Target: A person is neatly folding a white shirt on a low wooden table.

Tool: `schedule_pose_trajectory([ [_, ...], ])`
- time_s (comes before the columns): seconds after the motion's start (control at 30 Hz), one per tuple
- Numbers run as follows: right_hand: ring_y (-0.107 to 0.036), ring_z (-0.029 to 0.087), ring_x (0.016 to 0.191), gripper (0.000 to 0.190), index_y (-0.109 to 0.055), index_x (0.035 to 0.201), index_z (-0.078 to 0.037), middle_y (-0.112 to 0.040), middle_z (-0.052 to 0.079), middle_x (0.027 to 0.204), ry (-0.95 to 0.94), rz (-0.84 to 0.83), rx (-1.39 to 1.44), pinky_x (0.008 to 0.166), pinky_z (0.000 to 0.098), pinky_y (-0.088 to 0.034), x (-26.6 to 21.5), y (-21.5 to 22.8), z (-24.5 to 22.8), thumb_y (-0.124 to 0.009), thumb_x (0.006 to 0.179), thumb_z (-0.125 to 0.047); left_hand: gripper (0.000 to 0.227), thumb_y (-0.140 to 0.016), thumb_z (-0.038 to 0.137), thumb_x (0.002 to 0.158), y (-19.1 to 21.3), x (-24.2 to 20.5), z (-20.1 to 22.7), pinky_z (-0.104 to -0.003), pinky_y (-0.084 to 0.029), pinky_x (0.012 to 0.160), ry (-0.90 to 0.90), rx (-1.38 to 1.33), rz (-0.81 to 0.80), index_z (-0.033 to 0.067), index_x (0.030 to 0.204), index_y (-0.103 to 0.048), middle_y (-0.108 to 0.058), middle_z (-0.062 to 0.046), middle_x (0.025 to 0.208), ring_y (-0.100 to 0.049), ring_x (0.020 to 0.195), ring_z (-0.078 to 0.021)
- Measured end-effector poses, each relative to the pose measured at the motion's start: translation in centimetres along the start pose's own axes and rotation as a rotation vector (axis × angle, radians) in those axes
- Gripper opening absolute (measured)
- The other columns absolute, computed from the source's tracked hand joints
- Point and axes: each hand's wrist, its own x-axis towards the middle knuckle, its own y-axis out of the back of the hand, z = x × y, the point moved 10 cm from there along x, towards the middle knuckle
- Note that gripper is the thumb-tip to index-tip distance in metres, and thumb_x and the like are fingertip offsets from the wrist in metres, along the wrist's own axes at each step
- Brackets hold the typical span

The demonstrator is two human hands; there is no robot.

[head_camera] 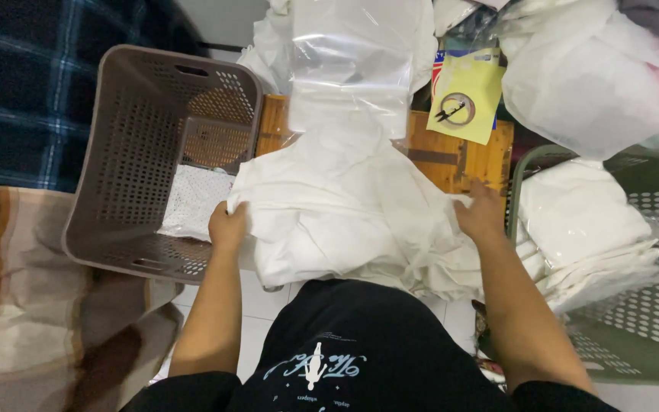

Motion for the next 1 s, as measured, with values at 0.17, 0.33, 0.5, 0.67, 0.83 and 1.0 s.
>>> schedule_pose_trajectory([
  [0.17,-0.041,0.038,0.115,0.069,-0.036,0.132,-0.007,-0.045,0.024,0.122,-0.103,-0.122,-0.123,0.096,0.0438,-0.034,-3.4,-0.9,7.5,-0.062,0.074,-0.031,0.054,-0.052,0.053,0.079,-1.0,-0.9,1.5,-0.042,-0.042,0.075,0.006,0.289,-0.072,0.0089,0.110,-0.057,-0.060,-0.014,0.096,-0.056,0.093,-0.0299],
  [0.33,-0.047,0.031,0.112,0.066,-0.032,0.136,-0.010,-0.049,0.020,0.122,-0.200,-0.276,-0.079,0.093,0.0407,-0.040,-4.4,-3.6,9.2,-0.053,0.080,-0.038,0.058,-0.061,0.032,0.076,1.2,-5.9,12.7,-0.049,-0.027,0.082,-0.184,0.456,0.192,0.0021,0.121,-0.041,-0.040,-0.020,0.115,-0.036,0.109,-0.0361],
  [0.5,-0.057,0.031,0.097,0.048,-0.052,0.121,-0.008,-0.060,0.018,0.104,-0.208,-0.170,-0.038,0.078,0.0420,-0.048,-2.0,-3.2,9.8,-0.051,0.084,-0.038,0.044,-0.054,0.019,0.083,-4.4,-7.0,19.8,-0.048,-0.027,0.090,-0.514,0.633,-0.098,0.0056,0.124,-0.045,-0.037,-0.012,0.130,-0.031,0.119,-0.0292],
  [0.67,-0.054,0.039,0.098,0.047,-0.055,0.114,-0.001,-0.058,0.025,0.100,-0.222,-0.155,0.018,0.081,0.0468,-0.043,-1.7,2.0,6.8,-0.049,0.082,-0.035,0.052,-0.055,0.021,0.084,-10.6,-4.0,20.9,-0.047,-0.029,0.097,-0.549,0.510,-0.289,0.0069,0.130,-0.034,-0.031,-0.014,0.135,-0.033,0.122,-0.0317],
  [0.83,-0.056,0.038,0.092,0.039,-0.059,0.108,0.001,-0.060,0.025,0.093,-0.217,-0.118,0.015,0.077,0.0442,-0.044,-1.0,4.6,6.3,-0.052,0.082,-0.027,0.072,-0.058,0.032,0.084,-16.0,-1.6,20.5,-0.043,-0.033,0.100,-0.483,0.416,-0.406,0.0045,0.135,-0.016,-0.038,-0.016,0.130,-0.035,0.123,-0.0268],
  [1.0,-0.061,0.024,0.050,0.021,-0.064,0.096,-0.012,-0.058,0.013,0.053,-0.295,-0.023,0.178,0.052,0.0317,-0.045,0.2,6.4,9.7,-0.051,0.081,-0.021,0.055,-0.052,0.046,0.083,-18.7,0.7,20.7,-0.038,-0.035,0.097,-0.486,0.372,-0.553,0.0082,0.122,-0.049,-0.049,-0.011,0.123,-0.043,0.117,-0.0246],
])
